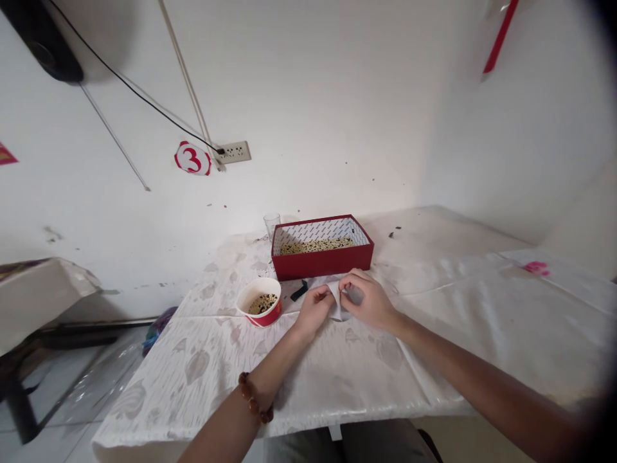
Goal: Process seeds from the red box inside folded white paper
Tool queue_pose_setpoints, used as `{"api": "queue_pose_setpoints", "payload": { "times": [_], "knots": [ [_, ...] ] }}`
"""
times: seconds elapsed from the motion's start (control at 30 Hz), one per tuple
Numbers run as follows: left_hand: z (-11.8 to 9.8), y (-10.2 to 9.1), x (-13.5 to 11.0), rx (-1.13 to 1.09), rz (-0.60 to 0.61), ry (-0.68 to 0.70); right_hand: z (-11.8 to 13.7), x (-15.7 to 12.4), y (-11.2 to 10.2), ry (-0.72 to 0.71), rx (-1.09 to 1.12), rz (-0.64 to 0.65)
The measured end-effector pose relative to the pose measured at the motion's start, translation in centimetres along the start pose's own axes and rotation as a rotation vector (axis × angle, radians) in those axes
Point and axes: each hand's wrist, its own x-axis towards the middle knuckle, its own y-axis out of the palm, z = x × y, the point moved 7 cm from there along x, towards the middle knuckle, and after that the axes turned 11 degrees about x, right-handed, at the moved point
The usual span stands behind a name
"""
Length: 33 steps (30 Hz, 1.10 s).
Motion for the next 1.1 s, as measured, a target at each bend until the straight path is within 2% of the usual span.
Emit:
{"api": "queue_pose_setpoints", "payload": {
  "times": [0.13,0.23,0.3,0.4,0.47,0.53,0.63,0.73,0.8,0.87,0.9,0.97,1.03,1.1],
  "knots": [
    [0.6,0.1,0.2,-0.095,0.012,-0.046,0.8,0.4,-1.0,-0.048,0.047,-0.056],
    [1.2,0.5,0.2,-0.248,0.028,-0.171,2.6,1.0,-1.7,-0.130,0.102,-0.094],
    [1.4,0.6,0.0,-0.359,0.023,-0.246,4.3,2.0,-1.2,-0.194,0.129,-0.064],
    [1.4,1.0,-0.5,-0.519,0.048,-0.301,7.2,4.2,1.4,-0.275,0.126,0.029],
    [1.3,1.3,-0.9,-0.626,0.101,-0.300,8.8,5.9,4.2,-0.324,0.059,0.129],
    [1.6,1.3,-1.2,-0.673,0.111,-0.310,9.7,7.4,7.7,-0.373,-0.100,0.267],
    [2.4,0.9,-1.4,-0.614,0.056,-0.360,9.8,8.7,12.2,-0.424,-0.289,0.459],
    [2.7,1.0,-1.0,-0.566,0.056,-0.368,8.5,9.9,13.8,-0.362,-0.316,0.545],
    [2.7,1.4,-0.8,-0.543,0.085,-0.362,7.1,11.2,12.9,-0.289,-0.290,0.540],
    [2.5,1.8,-0.5,-0.514,0.115,-0.331,4.6,13.4,10.2,-0.151,-0.316,0.438],
    [2.4,2.0,-0.5,-0.503,0.119,-0.306,2.8,14.6,8.5,-0.040,-0.352,0.392],
    [2.2,2.1,-0.4,-0.490,0.112,-0.270,-1.8,16.3,4.7,0.279,-0.458,0.345],
    [2.2,2.1,-0.5,-0.487,0.087,-0.278,-5.6,17.1,1.6,0.433,-0.527,0.364],
    [2.4,2.1,-0.7,-0.506,0.053,-0.311,-9.0,17.0,-0.3,0.553,-0.572,0.417]
  ]
}}
